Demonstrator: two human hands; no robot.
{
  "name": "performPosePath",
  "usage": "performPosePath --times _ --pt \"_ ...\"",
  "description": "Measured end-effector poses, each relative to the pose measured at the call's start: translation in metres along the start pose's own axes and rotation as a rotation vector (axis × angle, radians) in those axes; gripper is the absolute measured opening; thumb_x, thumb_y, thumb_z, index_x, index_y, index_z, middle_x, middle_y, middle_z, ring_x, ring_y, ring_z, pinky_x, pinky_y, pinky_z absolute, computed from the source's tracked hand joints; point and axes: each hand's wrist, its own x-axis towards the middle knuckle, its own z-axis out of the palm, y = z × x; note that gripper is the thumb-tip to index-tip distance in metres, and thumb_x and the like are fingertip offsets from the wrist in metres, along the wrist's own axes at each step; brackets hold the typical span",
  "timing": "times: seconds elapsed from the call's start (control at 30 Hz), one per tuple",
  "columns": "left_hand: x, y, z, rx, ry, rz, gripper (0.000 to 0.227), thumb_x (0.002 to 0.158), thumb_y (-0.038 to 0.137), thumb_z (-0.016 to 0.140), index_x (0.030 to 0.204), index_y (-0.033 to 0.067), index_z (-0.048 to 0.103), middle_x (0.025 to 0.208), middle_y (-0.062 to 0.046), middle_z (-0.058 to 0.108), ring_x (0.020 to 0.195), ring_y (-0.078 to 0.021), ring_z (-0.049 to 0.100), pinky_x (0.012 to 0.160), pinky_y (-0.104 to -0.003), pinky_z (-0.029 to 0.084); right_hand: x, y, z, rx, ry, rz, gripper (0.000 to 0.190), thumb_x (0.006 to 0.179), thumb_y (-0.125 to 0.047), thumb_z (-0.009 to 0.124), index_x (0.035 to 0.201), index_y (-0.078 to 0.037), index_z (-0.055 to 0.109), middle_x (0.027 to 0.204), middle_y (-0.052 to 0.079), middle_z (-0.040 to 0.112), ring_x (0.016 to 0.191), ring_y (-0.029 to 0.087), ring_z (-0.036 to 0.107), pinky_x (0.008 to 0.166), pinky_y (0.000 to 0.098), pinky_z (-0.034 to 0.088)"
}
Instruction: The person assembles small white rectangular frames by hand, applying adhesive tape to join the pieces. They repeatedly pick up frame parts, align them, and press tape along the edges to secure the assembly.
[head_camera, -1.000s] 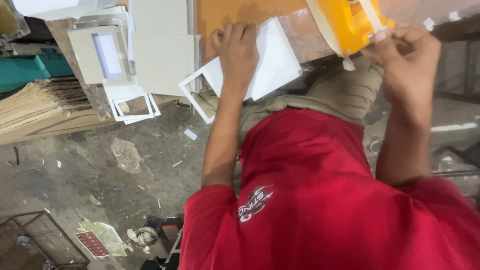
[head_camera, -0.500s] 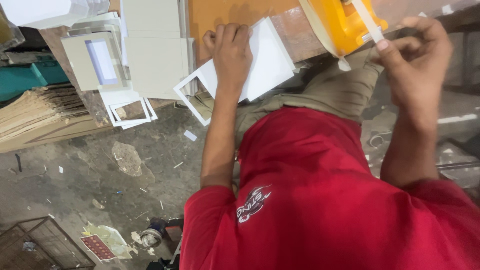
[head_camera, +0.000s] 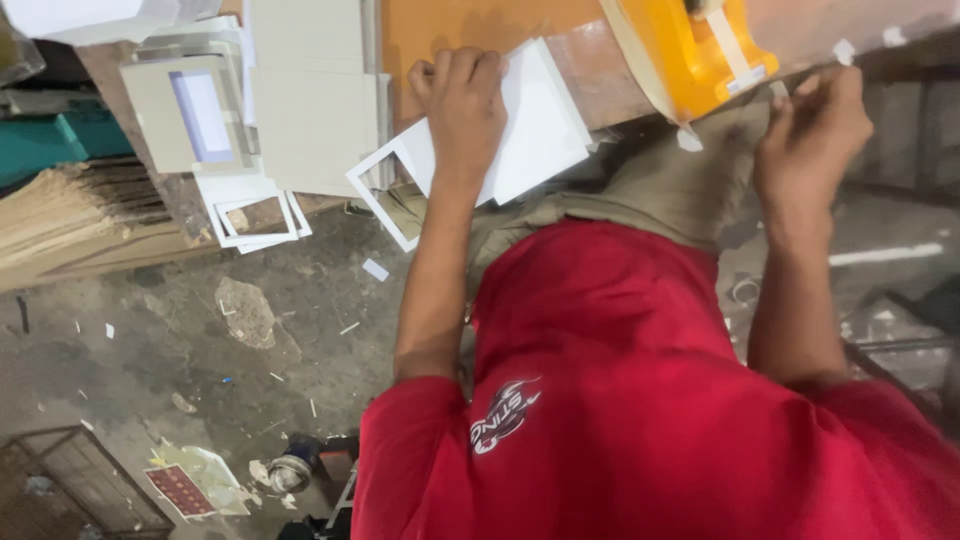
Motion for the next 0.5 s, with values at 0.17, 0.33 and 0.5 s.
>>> performPosePath --times 0.17,0.33,0.5 --pt "-0.003 0.002 0.000 -0.008 -0.013 -0.007 0.009 0.090 0.008 0.075 0.099 0.0084 0.071 0.095 -0.002 0.060 0.096 -0.0218 0.055 0.093 -0.045 0.034 0.003 -0.041 -0.027 0.144 -0.087 -0.027 0.014 0.118 -0.001 0.073 0.127 0.000 0.063 0.115 0.018 0.050 0.096 0.030 0.057 0.082 0.0342 0.054" --pt "-0.002 0.002 -0.001 -0.001 -0.020 -0.005 0.010 0.090 0.008 0.074 0.099 0.0081 0.071 0.095 -0.003 0.061 0.096 -0.0218 0.055 0.093 -0.046 0.034 0.032 -0.074 -0.038 -0.002 -0.157 -0.211 0.016 0.113 -0.004 0.073 0.126 0.001 0.065 0.126 0.022 0.045 0.114 0.035 0.055 0.102 0.0417 0.051" --pt "-0.005 0.001 0.000 -0.019 -0.027 -0.014 0.009 0.091 0.009 0.076 0.100 0.0086 0.071 0.096 -0.002 0.060 0.096 -0.0220 0.055 0.093 -0.045 0.034 0.045 -0.078 -0.034 0.239 -0.250 0.023 0.013 0.109 -0.006 0.075 0.118 0.003 0.070 0.117 0.019 0.057 0.101 0.027 0.065 0.090 0.0372 0.057"
